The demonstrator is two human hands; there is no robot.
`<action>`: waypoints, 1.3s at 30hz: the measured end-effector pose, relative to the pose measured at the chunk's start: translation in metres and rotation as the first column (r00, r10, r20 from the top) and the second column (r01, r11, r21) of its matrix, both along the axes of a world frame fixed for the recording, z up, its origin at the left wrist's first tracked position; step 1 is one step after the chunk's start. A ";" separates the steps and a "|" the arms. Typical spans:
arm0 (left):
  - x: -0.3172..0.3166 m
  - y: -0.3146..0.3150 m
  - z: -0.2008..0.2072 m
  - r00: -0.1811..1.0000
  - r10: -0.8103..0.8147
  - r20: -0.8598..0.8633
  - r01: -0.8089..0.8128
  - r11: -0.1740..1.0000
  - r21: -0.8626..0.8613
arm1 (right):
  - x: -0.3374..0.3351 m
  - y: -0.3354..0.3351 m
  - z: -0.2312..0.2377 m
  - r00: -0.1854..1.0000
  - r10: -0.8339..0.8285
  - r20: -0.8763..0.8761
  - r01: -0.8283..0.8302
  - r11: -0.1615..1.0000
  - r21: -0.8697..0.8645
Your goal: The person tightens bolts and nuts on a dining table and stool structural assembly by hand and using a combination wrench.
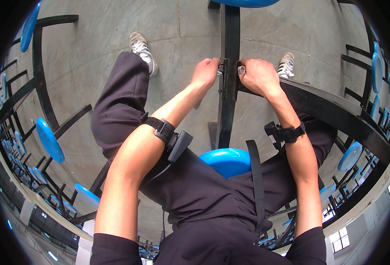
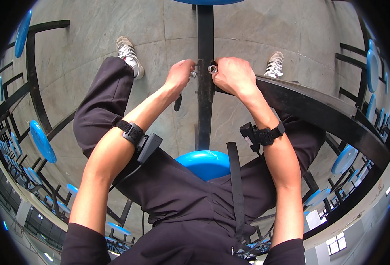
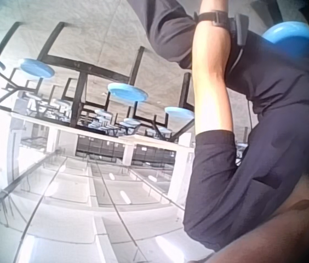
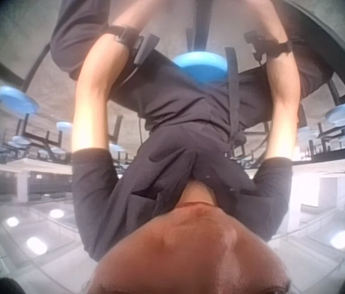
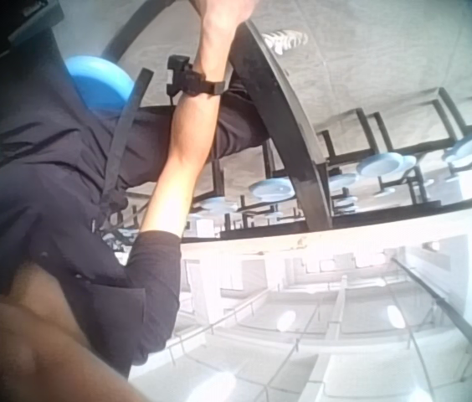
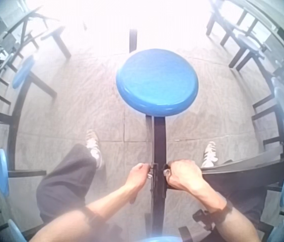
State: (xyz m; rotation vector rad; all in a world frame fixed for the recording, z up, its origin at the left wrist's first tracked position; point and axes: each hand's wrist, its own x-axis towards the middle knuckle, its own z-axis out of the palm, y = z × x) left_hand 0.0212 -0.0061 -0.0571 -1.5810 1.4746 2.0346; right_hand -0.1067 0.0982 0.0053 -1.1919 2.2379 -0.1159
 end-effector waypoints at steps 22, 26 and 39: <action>-0.002 -0.009 0.009 0.999 -0.023 -0.037 0.017 0.987 -0.158 | 0.005 0.000 -0.001 0.995 -0.032 -0.096 0.037 0.998 0.048; 0.001 -0.024 0.009 0.997 0.078 -0.005 -0.078 0.973 -0.220 | 0.006 0.003 -0.006 0.985 -0.130 -0.118 0.107 0.978 -0.179; 0.005 -0.037 0.039 0.949 0.001 -0.314 -0.135 0.904 -0.405 | -0.001 0.075 0.085 0.861 -0.322 0.394 0.507 0.598 -0.621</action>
